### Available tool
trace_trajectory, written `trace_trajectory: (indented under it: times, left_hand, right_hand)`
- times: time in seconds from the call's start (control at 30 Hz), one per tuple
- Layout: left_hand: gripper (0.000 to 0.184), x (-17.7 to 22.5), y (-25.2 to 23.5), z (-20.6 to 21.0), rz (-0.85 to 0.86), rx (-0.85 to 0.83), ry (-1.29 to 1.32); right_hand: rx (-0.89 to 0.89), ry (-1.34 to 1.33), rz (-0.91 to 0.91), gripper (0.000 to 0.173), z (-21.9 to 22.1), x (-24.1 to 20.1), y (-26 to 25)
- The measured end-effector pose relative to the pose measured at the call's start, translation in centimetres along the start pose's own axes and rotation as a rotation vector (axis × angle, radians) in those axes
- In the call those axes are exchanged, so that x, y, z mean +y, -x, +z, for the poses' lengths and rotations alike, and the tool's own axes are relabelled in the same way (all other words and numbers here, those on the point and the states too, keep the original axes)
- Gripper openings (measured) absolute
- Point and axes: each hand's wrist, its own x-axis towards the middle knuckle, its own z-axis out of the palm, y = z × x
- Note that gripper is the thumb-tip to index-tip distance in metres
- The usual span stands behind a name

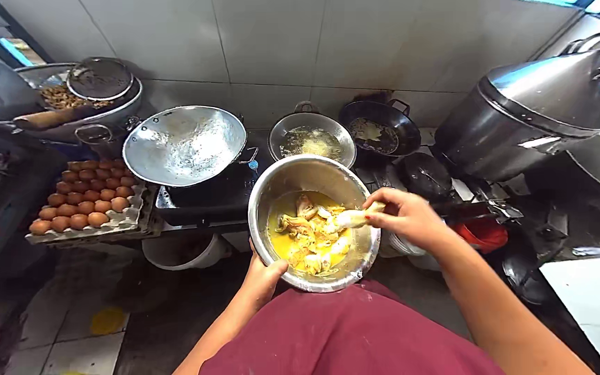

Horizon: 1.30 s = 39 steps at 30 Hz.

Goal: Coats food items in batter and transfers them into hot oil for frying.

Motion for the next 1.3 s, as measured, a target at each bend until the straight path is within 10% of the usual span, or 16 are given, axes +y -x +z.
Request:
trace_trajectory:
  times: [0.23,0.4,0.63,0.87,1.3]
  left_hand:
    - [0.066,-0.5,-0.3,1.0,0.042,0.185,0.075]
    - [0.061,-1.5,-0.1,0.8,0.075,0.328,0.108]
    - [0.058,-1.9,2.4,-0.2,0.049,0.536,0.15]
    - [0.052,-2.2,4.4,-2.0,0.06,0.583,0.184]
    - [0.075,-0.9,3.4,-6.0,0.043,0.219,0.072]
  right_hand:
    - [0.168,-0.292,-0.029,0.019,-6.0,2.1,-5.7]
    - [0.144,-0.027,0.113,0.02,-6.7,5.7,-12.4]
    - [-0.097,0.438,0.132,0.026,2.6,9.7,-22.8]
    - [-0.117,0.132,0.295,0.037,11.0,9.8,-31.2]
    - [-0.384,0.321,-0.143,0.016,10.2,-5.9,-8.5]
